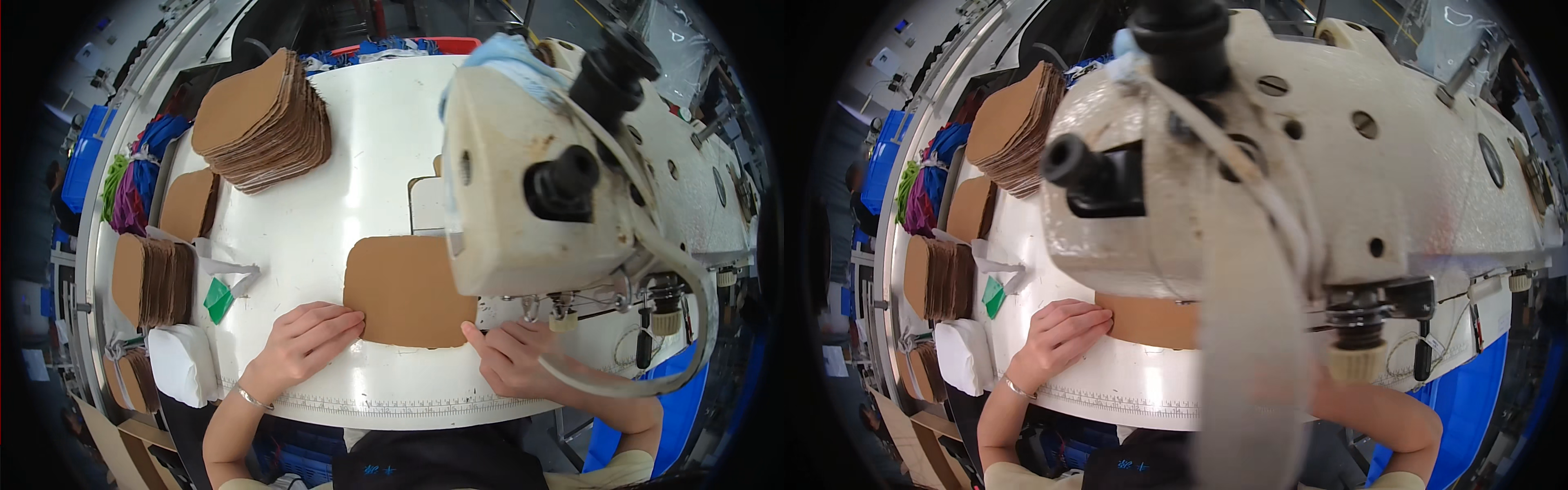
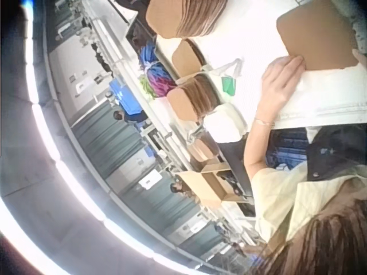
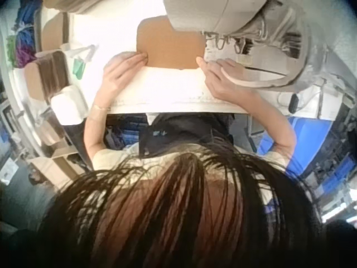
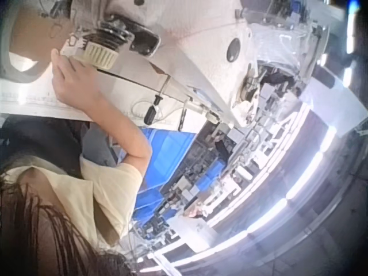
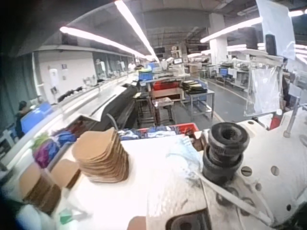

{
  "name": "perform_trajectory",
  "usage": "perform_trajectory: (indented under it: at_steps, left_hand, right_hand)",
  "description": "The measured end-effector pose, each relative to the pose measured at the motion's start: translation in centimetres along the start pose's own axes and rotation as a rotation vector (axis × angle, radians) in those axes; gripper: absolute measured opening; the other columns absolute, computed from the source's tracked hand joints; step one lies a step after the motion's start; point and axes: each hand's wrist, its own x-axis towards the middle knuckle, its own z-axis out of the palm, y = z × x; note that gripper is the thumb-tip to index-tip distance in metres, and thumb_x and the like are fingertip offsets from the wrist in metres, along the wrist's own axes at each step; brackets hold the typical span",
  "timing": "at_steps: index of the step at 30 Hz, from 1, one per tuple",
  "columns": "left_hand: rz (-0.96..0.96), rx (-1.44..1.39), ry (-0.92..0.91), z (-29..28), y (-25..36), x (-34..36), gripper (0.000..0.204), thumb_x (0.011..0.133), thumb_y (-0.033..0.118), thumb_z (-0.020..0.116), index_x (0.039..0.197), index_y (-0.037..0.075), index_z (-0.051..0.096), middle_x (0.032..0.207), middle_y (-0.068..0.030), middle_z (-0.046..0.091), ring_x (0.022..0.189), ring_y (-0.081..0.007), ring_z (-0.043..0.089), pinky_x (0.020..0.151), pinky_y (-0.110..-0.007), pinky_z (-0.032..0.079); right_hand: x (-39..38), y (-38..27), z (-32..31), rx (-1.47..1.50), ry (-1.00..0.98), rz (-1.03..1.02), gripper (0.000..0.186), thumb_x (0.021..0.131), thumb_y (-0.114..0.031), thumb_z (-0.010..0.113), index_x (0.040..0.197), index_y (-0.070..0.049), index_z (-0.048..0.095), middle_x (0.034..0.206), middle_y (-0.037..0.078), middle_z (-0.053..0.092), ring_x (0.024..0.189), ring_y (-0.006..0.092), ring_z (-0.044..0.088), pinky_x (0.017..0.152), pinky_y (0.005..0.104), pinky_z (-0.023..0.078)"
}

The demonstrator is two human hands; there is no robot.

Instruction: The person aligns white lining pieces onto brown fabric panels by hand and stitches the layers together using a sewing machine.

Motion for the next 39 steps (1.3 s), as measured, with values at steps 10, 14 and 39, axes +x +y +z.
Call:
perform_trajectory:
  at_steps: [10,14,39]
  left_hand:
    - [0.157,0.188,-0.056,-0.5,-0.4,-0.7,0.017,0.075,0.005,0.068,0.092,0.001,0.069,0.110,-0.0072,0.066,0.099,-0.0181,0.064,0.085,-0.029,0.054]
    - [0.111,0.159,-0.148,-1.1,-0.4,-0.9,0.021,0.077,0.005,0.066,0.098,0.001,0.068,0.116,-0.0081,0.066,0.104,-0.0179,0.064,0.088,-0.030,0.054]
    - [-0.160,-0.578,-0.475,3.3,0.7,2.8,0.041,0.073,0.014,0.063,0.113,0.007,0.059,0.122,-0.0118,0.058,0.111,-0.0250,0.057,0.097,-0.037,0.043]
  right_hand:
    - [2.3,0.0,-2.6,0.059,-0.194,0.012,0.050,0.072,-0.012,0.065,0.116,0.010,0.057,0.089,0.008,0.052,0.061,0.0172,0.048,0.059,0.0282,0.044]
    - [2.7,0.0,-2.1,0.073,-0.052,0.073,0.049,0.063,-0.003,0.060,0.112,0.000,0.064,0.079,0.003,0.054,0.055,0.0145,0.051,0.049,0.0277,0.040]
    - [0.1,0.8,1.5,0.301,0.084,0.103,0.021,0.080,-0.018,0.061,0.098,-0.006,0.063,0.094,0.006,0.065,0.080,0.0223,0.063,0.067,0.0323,0.053]
